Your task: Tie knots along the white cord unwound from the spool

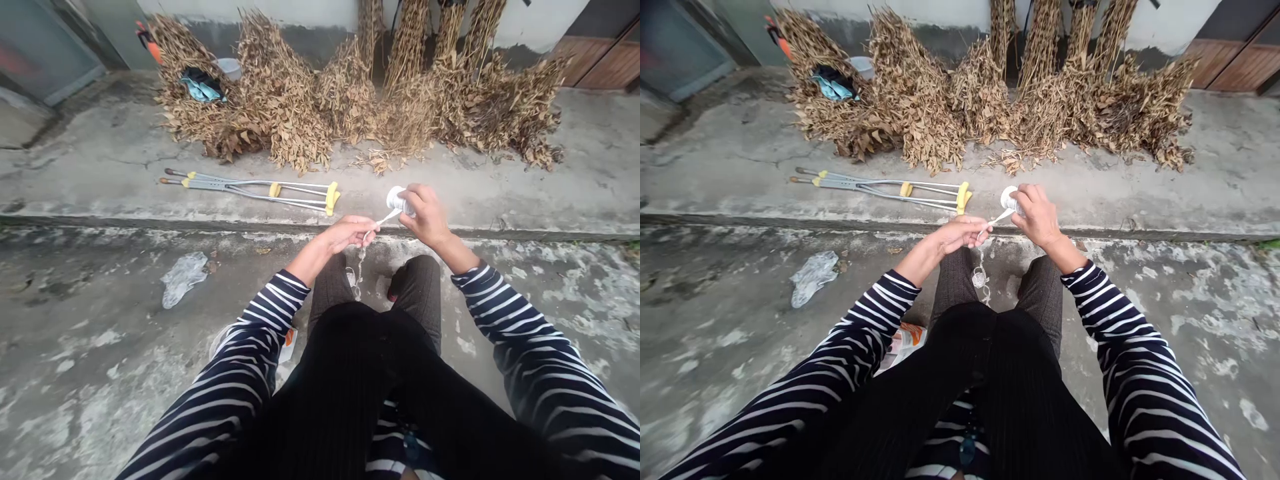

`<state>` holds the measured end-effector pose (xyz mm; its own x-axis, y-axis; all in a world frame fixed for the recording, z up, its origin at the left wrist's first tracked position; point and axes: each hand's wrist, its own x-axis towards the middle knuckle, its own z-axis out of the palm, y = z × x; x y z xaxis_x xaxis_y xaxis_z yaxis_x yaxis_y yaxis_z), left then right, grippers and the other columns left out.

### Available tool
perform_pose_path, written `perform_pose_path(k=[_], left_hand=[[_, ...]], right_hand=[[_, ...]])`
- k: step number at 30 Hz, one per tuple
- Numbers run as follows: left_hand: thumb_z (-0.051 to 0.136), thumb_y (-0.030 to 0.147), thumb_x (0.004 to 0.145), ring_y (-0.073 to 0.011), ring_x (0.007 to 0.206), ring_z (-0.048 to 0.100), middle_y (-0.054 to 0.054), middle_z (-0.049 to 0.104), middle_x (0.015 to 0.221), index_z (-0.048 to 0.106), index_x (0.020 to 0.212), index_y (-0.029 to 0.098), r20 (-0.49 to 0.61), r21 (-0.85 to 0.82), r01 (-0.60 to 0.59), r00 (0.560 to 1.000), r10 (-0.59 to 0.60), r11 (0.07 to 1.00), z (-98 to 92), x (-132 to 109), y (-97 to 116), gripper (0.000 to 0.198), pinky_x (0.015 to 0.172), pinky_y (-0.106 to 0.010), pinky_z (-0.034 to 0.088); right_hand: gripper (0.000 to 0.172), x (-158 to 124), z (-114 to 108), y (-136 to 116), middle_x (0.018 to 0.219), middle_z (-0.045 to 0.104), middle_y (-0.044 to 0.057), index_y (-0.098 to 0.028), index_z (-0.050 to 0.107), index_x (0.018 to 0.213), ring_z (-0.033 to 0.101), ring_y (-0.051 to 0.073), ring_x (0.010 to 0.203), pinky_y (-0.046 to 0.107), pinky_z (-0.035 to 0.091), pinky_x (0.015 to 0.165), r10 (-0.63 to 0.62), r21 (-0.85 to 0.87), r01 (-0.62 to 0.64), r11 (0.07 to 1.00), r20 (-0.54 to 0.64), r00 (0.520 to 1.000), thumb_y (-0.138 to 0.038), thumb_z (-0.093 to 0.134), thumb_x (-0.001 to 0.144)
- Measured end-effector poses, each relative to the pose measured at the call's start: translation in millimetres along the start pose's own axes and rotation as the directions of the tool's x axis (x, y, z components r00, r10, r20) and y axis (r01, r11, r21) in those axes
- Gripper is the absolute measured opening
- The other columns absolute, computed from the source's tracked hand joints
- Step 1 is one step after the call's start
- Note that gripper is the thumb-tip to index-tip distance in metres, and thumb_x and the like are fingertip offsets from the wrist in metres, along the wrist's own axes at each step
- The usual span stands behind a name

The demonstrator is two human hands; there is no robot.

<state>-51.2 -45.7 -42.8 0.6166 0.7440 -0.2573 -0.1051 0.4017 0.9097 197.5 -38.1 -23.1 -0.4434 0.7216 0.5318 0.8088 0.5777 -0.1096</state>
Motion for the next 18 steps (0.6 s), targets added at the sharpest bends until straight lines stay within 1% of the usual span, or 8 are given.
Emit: perform_pose_path(k=[3, 5, 8, 11, 12, 14, 16, 18], left_hand=[[0.086, 0.04, 0.078, -0.0097, 0.059, 0.063, -0.006, 0.069, 0.072, 0.072, 0.087, 0.009, 0.04, 0.143, 0.075, 0.996, -0.081, 0.987, -11.9, -1, -13, 0.035, 0.048, -0.018, 0.04], [0.086, 0.037, 0.076, -0.0128, 0.067, 0.066, -0.01, 0.073, 0.083, 0.073, 0.087, 0.008, -0.023, 0.225, 0.105, 0.994, -0.103, 0.969, -15.4, 2, -19, 0.033, 0.05, -0.018, 0.043], [0.087, 0.026, 0.071, -0.0193, 0.09, 0.07, -0.015, 0.075, 0.116, 0.075, 0.104, 0.01, -0.218, 0.238, 0.04, 0.976, 0.013, 0.97, -8.4, 11, -22, 0.039, 0.059, -0.021, 0.051], [0.086, 0.018, 0.069, -0.0257, 0.117, 0.065, -0.015, 0.066, 0.139, 0.072, 0.115, 0.013, -0.318, 0.191, -0.137, 0.928, 0.193, 0.972, 13.7, 25, -19, 0.049, 0.074, -0.027, 0.059], [0.085, 0.017, 0.07, -0.0265, 0.12, 0.063, -0.015, 0.066, 0.14, 0.072, 0.115, 0.012, -0.326, 0.164, -0.188, 0.916, 0.233, 0.968, 22.7, 30, -17, 0.047, 0.076, -0.028, 0.059], [0.082, 0.014, 0.073, -0.025, 0.116, 0.065, -0.015, 0.07, 0.13, 0.072, 0.11, 0.01, -0.338, 0.088, -0.263, 0.899, 0.277, 0.961, 40.2, 40, -12, 0.039, 0.076, -0.028, 0.06], [0.079, 0.013, 0.078, -0.02, 0.1, 0.069, -0.012, 0.075, 0.11, 0.072, 0.102, 0.009, -0.352, 0.008, -0.305, 0.891, 0.288, 0.952, 53.9, 46, -6, 0.026, 0.072, -0.026, 0.058], [0.074, 0.015, 0.084, -0.0148, 0.08, 0.069, -0.006, 0.074, 0.085, 0.071, 0.094, 0.008, -0.356, -0.052, -0.304, 0.896, 0.267, 0.951, 62.5, 48, 0, 0.012, 0.066, -0.023, 0.056]], right_hand=[[0.034, 7, -14, 1, 0.127, 0.063, 0.014, -0.02, 0.062, 0.125, 0.054, 0.032, 0.113, 0.038, 0.049, 0.075, -0.049, -0.077, 0.051, 0.996, 0.023, 0.999, -0.027, 0.052, 0.093], [0.034, 10, -21, 1, 0.127, 0.063, 0.014, -0.02, 0.061, 0.126, 0.053, 0.032, 0.113, 0.037, 0.048, 0.072, -0.06, -0.129, 0.063, 0.99, 0.03, 0.998, -0.026, 0.052, 0.093], [0.033, 14, -28, 1, 0.126, 0.065, 0.015, -0.02, 0.062, 0.125, 0.054, 0.031, 0.113, 0.035, 0.047, 0.069, -0.088, -0.196, 0.094, 0.976, 0.038, 0.995, -0.025, 0.054, 0.093], [0.033, 18, -32, 0, 0.126, 0.065, 0.014, -0.02, 0.061, 0.126, 0.054, 0.031, 0.113, 0.033, 0.045, 0.065, -0.127, -0.247, 0.141, 0.959, 0.074, 0.989, -0.026, 0.054, 0.095], [0.033, 19, -33, -1, 0.127, 0.066, 0.014, -0.019, 0.061, 0.127, 0.054, 0.031, 0.113, 0.033, 0.044, 0.063, -0.141, -0.264, 0.158, 0.951, 0.083, 0.987, -0.026, 0.054, 0.095], [0.032, 22, -36, -2, 0.127, 0.066, 0.014, -0.019, 0.061, 0.127, 0.054, 0.03, 0.113, 0.033, 0.044, 0.062, -0.171, -0.294, 0.19, 0.937, 0.09, 0.981, -0.027, 0.053, 0.097], [0.03, 24, -38, -3, 0.126, 0.066, 0.014, -0.018, 0.062, 0.126, 0.054, 0.029, 0.112, 0.034, 0.046, 0.066, -0.203, -0.304, 0.222, 0.926, 0.095, 0.975, -0.029, 0.052, 0.099], [0.031, 25, -39, -2, 0.125, 0.066, 0.014, -0.018, 0.062, 0.126, 0.054, 0.029, 0.111, 0.036, 0.049, 0.07, -0.23, -0.302, 0.249, 0.92, 0.098, 0.968, -0.033, 0.052, 0.101]])
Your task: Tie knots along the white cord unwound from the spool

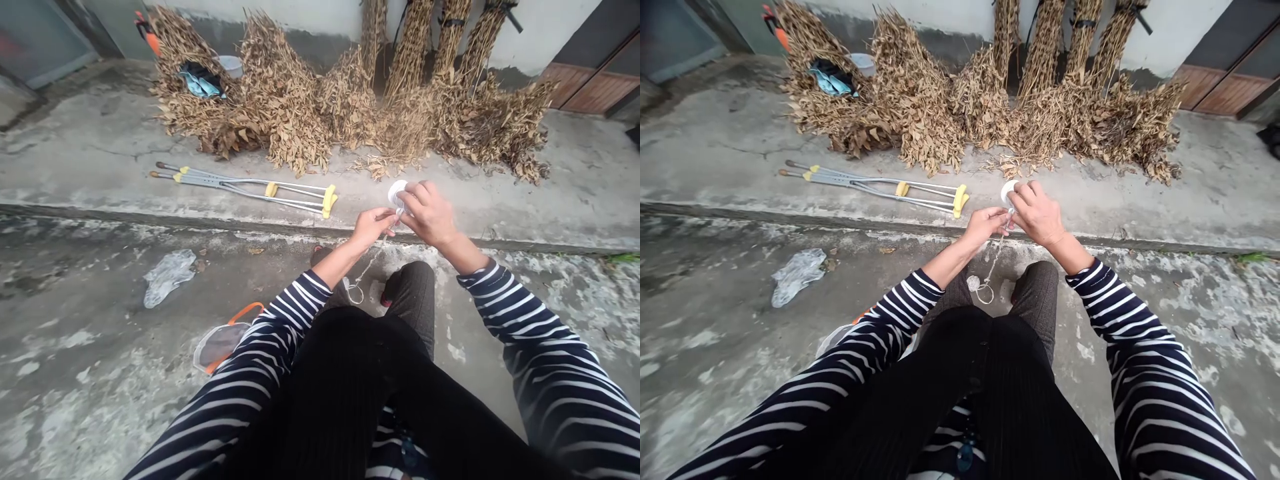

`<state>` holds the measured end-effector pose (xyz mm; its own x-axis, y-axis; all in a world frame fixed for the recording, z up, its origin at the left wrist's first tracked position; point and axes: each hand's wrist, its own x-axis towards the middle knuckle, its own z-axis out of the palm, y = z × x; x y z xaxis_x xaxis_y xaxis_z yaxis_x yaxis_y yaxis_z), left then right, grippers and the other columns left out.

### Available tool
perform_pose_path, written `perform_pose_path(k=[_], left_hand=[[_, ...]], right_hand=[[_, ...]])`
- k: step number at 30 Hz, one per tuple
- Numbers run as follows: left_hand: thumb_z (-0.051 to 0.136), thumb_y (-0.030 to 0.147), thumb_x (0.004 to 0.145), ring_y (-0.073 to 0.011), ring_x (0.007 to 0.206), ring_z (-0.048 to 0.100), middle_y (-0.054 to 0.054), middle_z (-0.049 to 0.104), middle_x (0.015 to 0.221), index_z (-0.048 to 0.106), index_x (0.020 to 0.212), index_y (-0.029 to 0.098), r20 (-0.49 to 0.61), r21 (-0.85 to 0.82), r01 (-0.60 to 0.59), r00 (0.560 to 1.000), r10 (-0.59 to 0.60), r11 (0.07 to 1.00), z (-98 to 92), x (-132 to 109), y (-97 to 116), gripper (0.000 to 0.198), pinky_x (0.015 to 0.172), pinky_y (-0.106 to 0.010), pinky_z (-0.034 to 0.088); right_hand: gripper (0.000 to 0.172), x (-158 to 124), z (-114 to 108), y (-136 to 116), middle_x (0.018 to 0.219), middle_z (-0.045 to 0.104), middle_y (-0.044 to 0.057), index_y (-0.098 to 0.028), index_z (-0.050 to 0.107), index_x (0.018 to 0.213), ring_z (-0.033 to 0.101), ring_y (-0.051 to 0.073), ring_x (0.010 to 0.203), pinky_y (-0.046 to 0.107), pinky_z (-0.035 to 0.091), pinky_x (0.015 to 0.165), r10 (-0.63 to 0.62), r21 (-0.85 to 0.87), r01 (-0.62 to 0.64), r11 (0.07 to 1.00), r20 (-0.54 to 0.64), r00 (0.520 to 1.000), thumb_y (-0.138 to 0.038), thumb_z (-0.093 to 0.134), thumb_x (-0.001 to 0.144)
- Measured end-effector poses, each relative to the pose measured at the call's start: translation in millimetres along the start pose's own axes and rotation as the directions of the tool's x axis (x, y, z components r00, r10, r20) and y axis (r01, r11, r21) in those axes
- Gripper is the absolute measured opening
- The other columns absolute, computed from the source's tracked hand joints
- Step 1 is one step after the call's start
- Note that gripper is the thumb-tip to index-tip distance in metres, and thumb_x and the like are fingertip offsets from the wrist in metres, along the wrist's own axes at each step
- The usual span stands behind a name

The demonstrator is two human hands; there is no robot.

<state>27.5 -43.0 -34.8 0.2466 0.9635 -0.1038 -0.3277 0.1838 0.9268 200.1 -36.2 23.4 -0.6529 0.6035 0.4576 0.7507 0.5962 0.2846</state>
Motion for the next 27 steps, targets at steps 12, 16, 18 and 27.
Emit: perform_pose_path(k=[12, 16, 18, 27], left_hand=[[0.053, 0.006, 0.09, -0.0076, 0.052, 0.062, -0.004, 0.067, 0.063, 0.066, 0.069, 0.009, 0.148, 0.284, 0.248, 0.943, -0.298, 0.926, -20.4, -10, 20, 0.024, 0.05, -0.018, 0.04], [0.054, 0.004, 0.087, -0.0074, 0.052, 0.061, -0.003, 0.066, 0.062, 0.064, 0.067, 0.01, 0.117, 0.404, 0.228, 0.947, -0.298, 0.886, -22.0, -8, 26, 0.024, 0.048, -0.018, 0.038], [0.054, 0.004, 0.086, -0.007, 0.053, 0.06, -0.003, 0.066, 0.062, 0.065, 0.066, 0.01, 0.118, 0.441, 0.195, 0.955, -0.272, 0.876, -21.6, -6, 28, 0.024, 0.048, -0.018, 0.038], [0.061, 0.009, 0.08, -0.0098, 0.071, 0.063, -0.007, 0.073, 0.077, 0.072, 0.07, 0.011, 0.08, 0.454, 0.203, 0.96, -0.267, 0.868, -27.6, 7, 8, 0.015, 0.053, -0.014, 0.048]], right_hand=[[0.033, -13, 15, -8, 0.124, 0.066, 0.014, -0.017, 0.062, 0.129, 0.054, 0.03, 0.112, 0.033, 0.044, 0.062, -0.02, 0.003, 0.02, 1.0, 0.005, 1.0, -0.023, 0.051, 0.098], [0.034, -6, 12, -5, 0.124, 0.067, 0.013, -0.019, 0.062, 0.129, 0.056, 0.029, 0.111, 0.035, 0.049, 0.069, -0.028, 0.009, 0.028, 1.0, -0.044, 0.999, -0.02, 0.05, 0.097], [0.034, -3, 13, -3, 0.125, 0.066, 0.013, -0.02, 0.062, 0.13, 0.056, 0.03, 0.113, 0.036, 0.052, 0.073, 0.006, 0.029, -0.004, 1.0, -0.06, 0.998, -0.021, 0.05, 0.098], [0.034, 13, 12, 0, 0.127, 0.066, 0.014, -0.021, 0.061, 0.129, 0.057, 0.03, 0.116, 0.041, 0.056, 0.085, 0.113, 0.033, -0.109, 0.993, -0.134, 0.985, -0.024, 0.049, 0.098]])
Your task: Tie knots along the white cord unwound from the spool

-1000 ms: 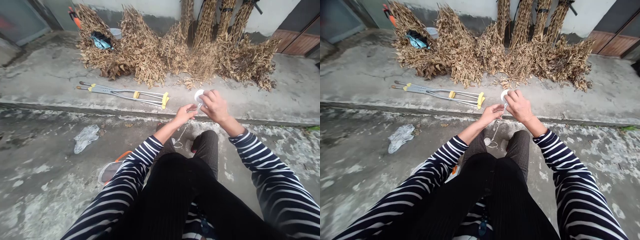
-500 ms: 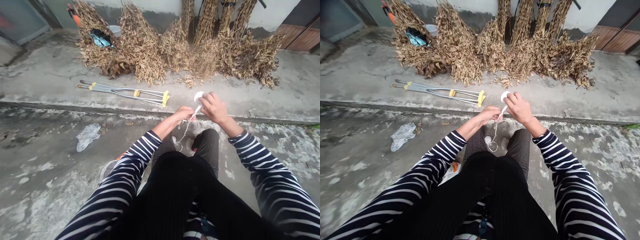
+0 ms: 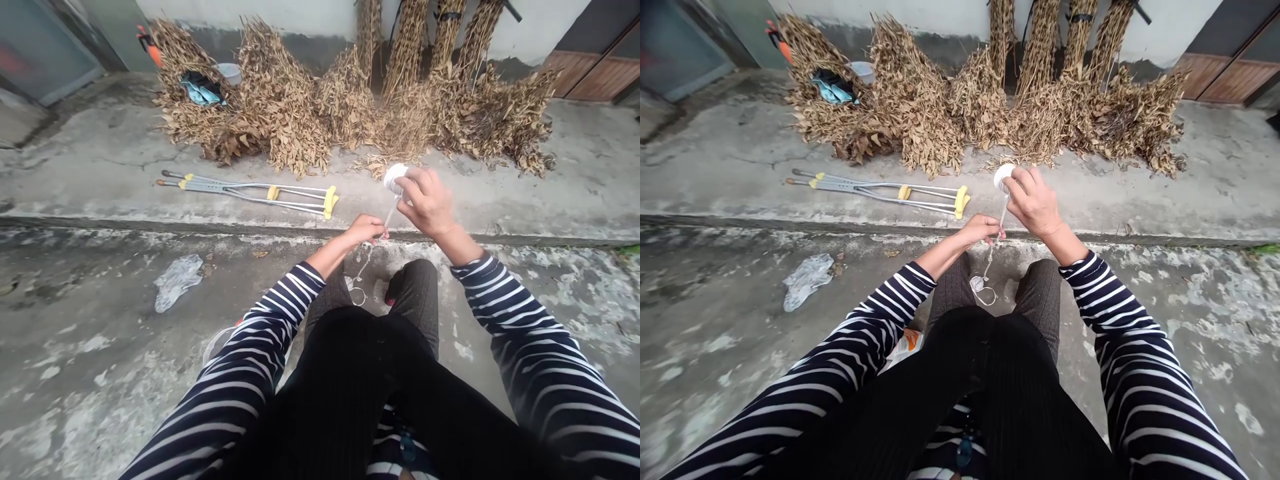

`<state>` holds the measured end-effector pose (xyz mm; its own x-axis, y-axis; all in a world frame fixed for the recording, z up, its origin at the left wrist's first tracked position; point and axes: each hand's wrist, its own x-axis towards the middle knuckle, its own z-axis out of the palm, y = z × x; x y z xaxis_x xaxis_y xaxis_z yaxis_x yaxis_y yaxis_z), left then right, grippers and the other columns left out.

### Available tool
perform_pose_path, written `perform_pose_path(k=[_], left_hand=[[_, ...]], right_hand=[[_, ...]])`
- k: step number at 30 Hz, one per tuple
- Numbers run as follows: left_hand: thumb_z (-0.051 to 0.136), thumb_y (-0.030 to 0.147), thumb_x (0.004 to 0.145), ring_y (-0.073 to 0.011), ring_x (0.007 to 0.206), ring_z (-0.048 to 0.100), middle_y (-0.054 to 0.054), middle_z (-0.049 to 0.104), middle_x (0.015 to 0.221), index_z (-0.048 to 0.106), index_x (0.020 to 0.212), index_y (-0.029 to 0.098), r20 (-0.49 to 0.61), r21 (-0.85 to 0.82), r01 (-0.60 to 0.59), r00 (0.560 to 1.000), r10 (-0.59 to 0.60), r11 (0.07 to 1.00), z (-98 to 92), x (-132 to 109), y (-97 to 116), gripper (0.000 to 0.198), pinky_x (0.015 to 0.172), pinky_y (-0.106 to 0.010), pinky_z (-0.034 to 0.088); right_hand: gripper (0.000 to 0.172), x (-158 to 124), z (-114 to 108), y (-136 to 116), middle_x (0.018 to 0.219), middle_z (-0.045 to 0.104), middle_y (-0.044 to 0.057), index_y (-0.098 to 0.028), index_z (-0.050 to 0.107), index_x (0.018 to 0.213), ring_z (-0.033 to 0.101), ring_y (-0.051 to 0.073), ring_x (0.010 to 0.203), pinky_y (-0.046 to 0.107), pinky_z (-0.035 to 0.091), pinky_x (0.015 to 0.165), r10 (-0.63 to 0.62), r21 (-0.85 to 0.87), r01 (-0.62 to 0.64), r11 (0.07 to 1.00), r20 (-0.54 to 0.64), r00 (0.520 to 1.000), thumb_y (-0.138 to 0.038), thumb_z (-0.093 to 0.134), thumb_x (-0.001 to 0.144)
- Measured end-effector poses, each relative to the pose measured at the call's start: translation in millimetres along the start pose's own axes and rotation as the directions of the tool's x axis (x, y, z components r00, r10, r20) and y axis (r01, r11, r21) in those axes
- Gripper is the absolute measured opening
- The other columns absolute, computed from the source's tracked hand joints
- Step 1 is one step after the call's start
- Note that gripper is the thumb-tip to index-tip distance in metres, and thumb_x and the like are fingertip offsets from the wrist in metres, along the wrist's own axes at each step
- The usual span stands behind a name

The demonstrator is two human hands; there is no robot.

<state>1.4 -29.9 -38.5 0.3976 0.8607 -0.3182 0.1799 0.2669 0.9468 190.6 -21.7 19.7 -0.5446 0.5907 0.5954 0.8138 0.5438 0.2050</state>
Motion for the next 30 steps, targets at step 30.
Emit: perform_pose_path(k=[30], left_hand=[[0.064, 0.012, 0.075, -0.0118, 0.065, 0.068, -0.002, 0.069, 0.061, 0.07, 0.074, 0.013, 0.233, -0.013, 0.056, 0.971, -0.051, 0.998, 2.7, -47, -48, 0.006, 0.059, -0.018, 0.048]], right_hand=[[0.037, -25, 12, -9, 0.122, 0.061, 0.017, -0.021, 0.067, 0.123, 0.058, 0.036, 0.116, 0.057, 0.051, 0.097, 0.385, 0.241, -0.33, 0.913, -0.234, 0.893, -0.026, 0.056, 0.088]])
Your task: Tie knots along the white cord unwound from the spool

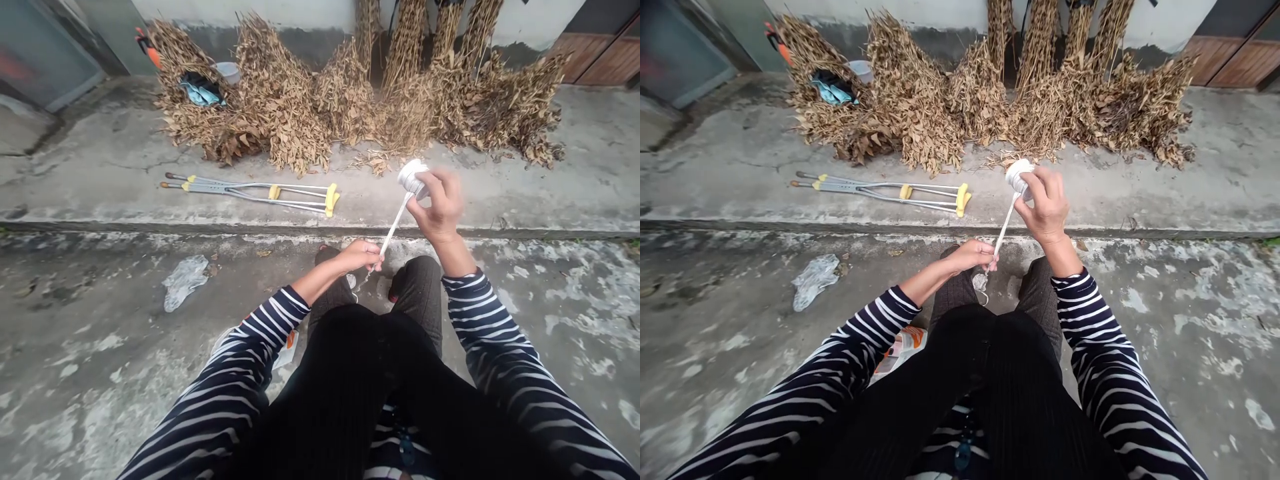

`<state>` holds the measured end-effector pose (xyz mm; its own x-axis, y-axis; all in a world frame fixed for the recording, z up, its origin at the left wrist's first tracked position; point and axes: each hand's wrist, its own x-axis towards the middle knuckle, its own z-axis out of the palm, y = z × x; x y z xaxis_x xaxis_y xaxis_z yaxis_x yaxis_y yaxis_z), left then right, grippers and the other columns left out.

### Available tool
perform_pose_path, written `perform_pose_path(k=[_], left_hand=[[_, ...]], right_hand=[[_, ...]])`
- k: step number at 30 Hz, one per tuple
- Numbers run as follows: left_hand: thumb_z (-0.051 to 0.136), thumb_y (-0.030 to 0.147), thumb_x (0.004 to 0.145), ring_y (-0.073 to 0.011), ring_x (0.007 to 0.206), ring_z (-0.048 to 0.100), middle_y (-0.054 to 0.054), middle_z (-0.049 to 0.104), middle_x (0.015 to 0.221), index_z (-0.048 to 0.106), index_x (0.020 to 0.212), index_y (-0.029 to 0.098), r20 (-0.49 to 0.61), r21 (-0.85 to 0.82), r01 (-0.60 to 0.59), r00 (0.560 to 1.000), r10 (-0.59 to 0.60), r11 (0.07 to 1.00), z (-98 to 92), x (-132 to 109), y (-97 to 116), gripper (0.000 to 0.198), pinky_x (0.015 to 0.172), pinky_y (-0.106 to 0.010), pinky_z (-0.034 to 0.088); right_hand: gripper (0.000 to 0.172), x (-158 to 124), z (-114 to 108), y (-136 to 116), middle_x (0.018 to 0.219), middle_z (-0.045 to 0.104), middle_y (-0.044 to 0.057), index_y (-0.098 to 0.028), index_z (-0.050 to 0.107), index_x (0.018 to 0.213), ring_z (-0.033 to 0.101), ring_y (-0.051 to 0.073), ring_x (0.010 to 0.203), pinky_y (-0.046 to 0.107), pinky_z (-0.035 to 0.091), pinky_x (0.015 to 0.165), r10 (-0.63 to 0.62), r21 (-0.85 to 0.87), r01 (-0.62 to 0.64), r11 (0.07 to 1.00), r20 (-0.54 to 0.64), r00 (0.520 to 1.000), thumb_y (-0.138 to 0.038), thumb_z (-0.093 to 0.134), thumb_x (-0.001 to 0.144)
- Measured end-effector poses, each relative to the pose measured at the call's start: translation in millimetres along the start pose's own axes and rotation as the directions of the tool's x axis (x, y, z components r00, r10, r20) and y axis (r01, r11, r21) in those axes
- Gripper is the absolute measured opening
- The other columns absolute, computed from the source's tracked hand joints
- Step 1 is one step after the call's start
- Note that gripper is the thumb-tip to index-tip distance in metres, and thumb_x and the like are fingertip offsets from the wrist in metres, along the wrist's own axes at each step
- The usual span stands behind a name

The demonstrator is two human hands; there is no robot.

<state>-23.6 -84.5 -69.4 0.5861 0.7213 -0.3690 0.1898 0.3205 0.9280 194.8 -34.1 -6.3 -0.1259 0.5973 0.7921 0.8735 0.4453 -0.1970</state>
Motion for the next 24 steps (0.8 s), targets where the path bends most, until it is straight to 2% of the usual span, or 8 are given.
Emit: perform_pose_path(k=[2, 4, 7, 14, 18, 21, 23, 24], left_hand=[[0.063, 0.012, 0.076, -0.0112, 0.062, 0.066, -0.002, 0.068, 0.059, 0.069, 0.07, 0.014, -0.023, 0.025, 0.049, 0.999, -0.048, 0.999, 0.8, 5, -7, 0.009, 0.057, -0.018, 0.047], [0.064, 0.014, 0.076, -0.0109, 0.062, 0.065, -0.003, 0.07, 0.061, 0.068, 0.067, 0.014, -0.1, 0.022, 0.083, 0.992, -0.08, 0.996, -2.8, 10, -13, 0.011, 0.053, -0.017, 0.045], [0.063, 0.016, 0.077, -0.0122, 0.069, 0.069, -0.006, 0.076, 0.074, 0.068, 0.065, 0.015, -0.203, -0.02, 0.078, 0.976, -0.08, 0.997, -12.4, 17, -21, 0.013, 0.051, -0.017, 0.043], [0.067, 0.021, 0.077, -0.0156, 0.086, 0.071, -0.01, 0.079, 0.095, 0.072, 0.068, 0.015, -0.181, 0.039, 0.141, 0.975, -0.131, 0.989, -23.0, 26, -50, 0.012, 0.054, -0.016, 0.048], [0.067, 0.025, 0.079, -0.016, 0.093, 0.069, -0.009, 0.079, 0.1, 0.075, 0.073, 0.016, -0.244, 0.042, 0.155, 0.96, -0.14, 0.987, -25.8, 32, -62, 0.014, 0.057, -0.015, 0.048], [0.064, 0.024, 0.08, -0.0195, 0.103, 0.069, -0.01, 0.078, 0.111, 0.074, 0.073, 0.015, -0.264, 0.056, 0.101, 0.961, -0.083, 0.993, -33.2, 37, -54, 0.014, 0.06, -0.016, 0.05], [0.066, 0.017, 0.076, -0.0225, 0.114, 0.067, -0.01, 0.075, 0.123, 0.076, 0.082, 0.016, -0.291, 0.124, 0.04, 0.957, -0.003, 0.991, -39.6, 39, -37, 0.012, 0.07, -0.02, 0.055], [0.066, 0.012, 0.073, -0.0236, 0.119, 0.065, -0.01, 0.072, 0.13, 0.078, 0.092, 0.017, -0.316, 0.176, -0.003, 0.947, 0.059, 0.984, -42.1, 39, -26, 0.023, 0.078, -0.023, 0.057]], right_hand=[[0.039, 4, -8, -4, 0.122, 0.061, 0.017, -0.022, 0.067, 0.125, 0.057, 0.038, 0.119, 0.06, 0.051, 0.098, -0.01, -0.006, 0.01, 1.0, 0.034, 0.999, -0.026, 0.054, 0.089], [0.041, 9, -14, -6, 0.123, 0.06, 0.017, -0.023, 0.066, 0.128, 0.056, 0.039, 0.121, 0.062, 0.05, 0.099, -0.017, -0.017, 0.019, 1.0, 0.065, 0.998, -0.026, 0.053, 0.09], [0.04, 15, -18, -6, 0.123, 0.06, 0.017, -0.022, 0.065, 0.129, 0.056, 0.038, 0.121, 0.062, 0.051, 0.098, -0.04, -0.042, 0.044, 0.998, 0.082, 0.996, -0.026, 0.051, 0.092], [0.036, 14, -12, -13, 0.123, 0.063, 0.015, -0.022, 0.066, 0.125, 0.059, 0.035, 0.115, 0.057, 0.055, 0.095, -0.107, -0.079, 0.115, 0.99, 0.099, 0.989, -0.024, 0.05, 0.093], [0.037, 15, -9, -14, 0.125, 0.062, 0.016, -0.022, 0.066, 0.127, 0.058, 0.035, 0.116, 0.057, 0.055, 0.093, -0.127, -0.061, 0.137, 0.989, 0.152, 0.98, -0.024, 0.051, 0.093], [0.039, 25, -13, -12, 0.125, 0.061, 0.017, -0.02, 0.066, 0.129, 0.057, 0.036, 0.119, 0.059, 0.054, 0.096, -0.141, -0.073, 0.153, 0.986, 0.146, 0.979, -0.023, 0.051, 0.093], [0.039, 35, -17, -11, 0.125, 0.06, 0.017, -0.019, 0.066, 0.13, 0.056, 0.037, 0.122, 0.059, 0.052, 0.098, -0.163, -0.092, 0.173, 0.981, 0.113, 0.98, -0.023, 0.051, 0.094], [0.039, 40, -19, -11, 0.125, 0.06, 0.016, -0.02, 0.065, 0.13, 0.056, 0.037, 0.123, 0.059, 0.052, 0.099, -0.175, -0.1, 0.185, 0.978, 0.098, 0.98, -0.024, 0.051, 0.094]])
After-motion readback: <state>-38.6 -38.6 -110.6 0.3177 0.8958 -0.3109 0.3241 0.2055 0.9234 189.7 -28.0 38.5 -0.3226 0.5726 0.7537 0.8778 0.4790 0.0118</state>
